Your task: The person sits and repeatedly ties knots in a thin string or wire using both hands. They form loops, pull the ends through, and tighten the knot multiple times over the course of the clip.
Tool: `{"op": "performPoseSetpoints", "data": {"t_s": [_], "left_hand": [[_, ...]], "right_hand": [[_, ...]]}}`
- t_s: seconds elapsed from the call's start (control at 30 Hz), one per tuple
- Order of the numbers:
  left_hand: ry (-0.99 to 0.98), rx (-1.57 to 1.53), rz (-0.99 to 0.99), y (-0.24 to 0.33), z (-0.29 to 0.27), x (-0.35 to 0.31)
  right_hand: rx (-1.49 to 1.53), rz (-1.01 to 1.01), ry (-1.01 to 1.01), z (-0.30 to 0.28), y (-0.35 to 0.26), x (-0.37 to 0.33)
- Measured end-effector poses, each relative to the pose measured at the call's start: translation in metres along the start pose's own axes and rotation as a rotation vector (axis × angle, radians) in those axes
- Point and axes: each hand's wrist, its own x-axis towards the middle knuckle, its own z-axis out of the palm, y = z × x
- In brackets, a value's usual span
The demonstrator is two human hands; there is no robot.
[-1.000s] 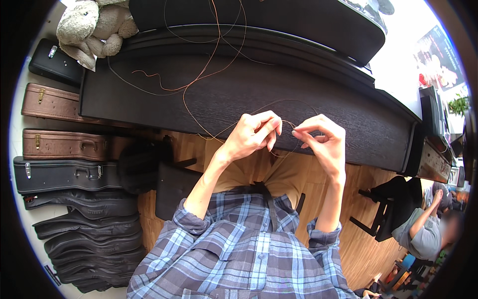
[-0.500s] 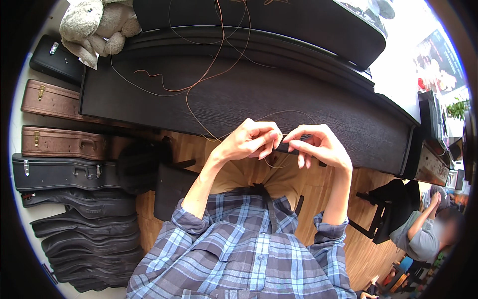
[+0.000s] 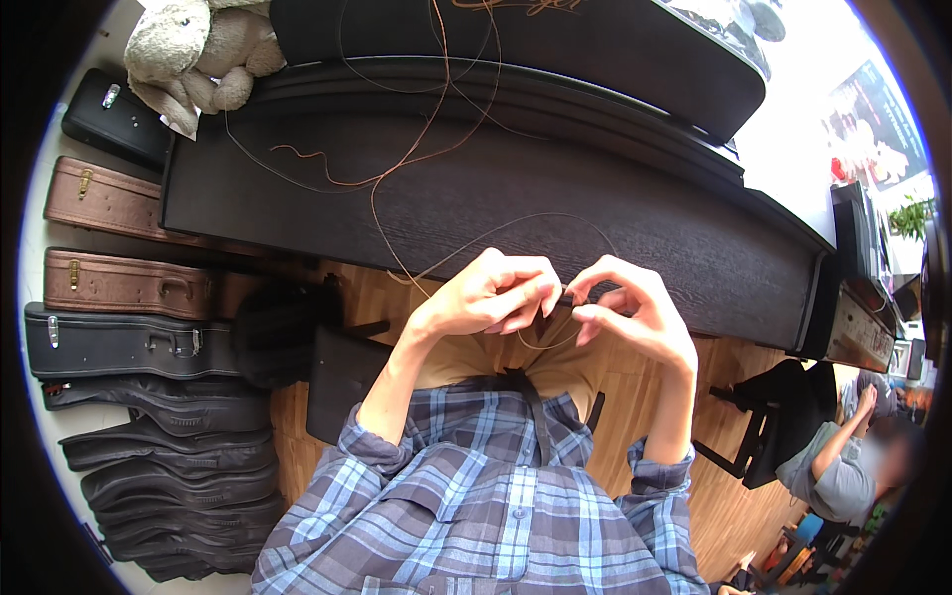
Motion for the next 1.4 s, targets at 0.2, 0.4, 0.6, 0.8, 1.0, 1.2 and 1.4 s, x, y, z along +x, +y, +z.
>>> {"op": "performPoseSetpoints", "data": {"t_s": [0.2, 0.4, 0.6, 0.8, 1.0, 1.2, 1.4], "left_hand": [[0.18, -0.112, -0.072, 0.025, 0.004, -0.018], [0.202, 0.033, -0.06, 0.058, 0.002, -0.038], [0.253, 0.041, -0.012, 0.087, 0.003, -0.057], [0.384, 0.299, -0.027, 0.086, 0.014, -0.054], [0.339, 0.268, -0.091, 0.082, 0.017, -0.049], [0.35, 0.297, -0.035, 0.08, 0.02, -0.047], [0.435, 0.525, 0.12, 0.073, 0.025, -0.045]], "right_hand": [[-0.244, -0.281, 0.35, -0.007, -0.003, -0.027], [-0.608, -0.292, 0.418, -0.033, -0.01, -0.061], [-0.291, -0.302, 0.346, -0.065, -0.012, -0.098], [-0.354, -0.155, 0.47, -0.074, -0.015, -0.121], [-0.136, -0.426, 0.597, -0.066, -0.018, -0.127], [-0.098, -0.584, 0.721, -0.066, -0.027, -0.12], [0.089, -0.623, 0.593, -0.044, -0.04, -0.132]]}}
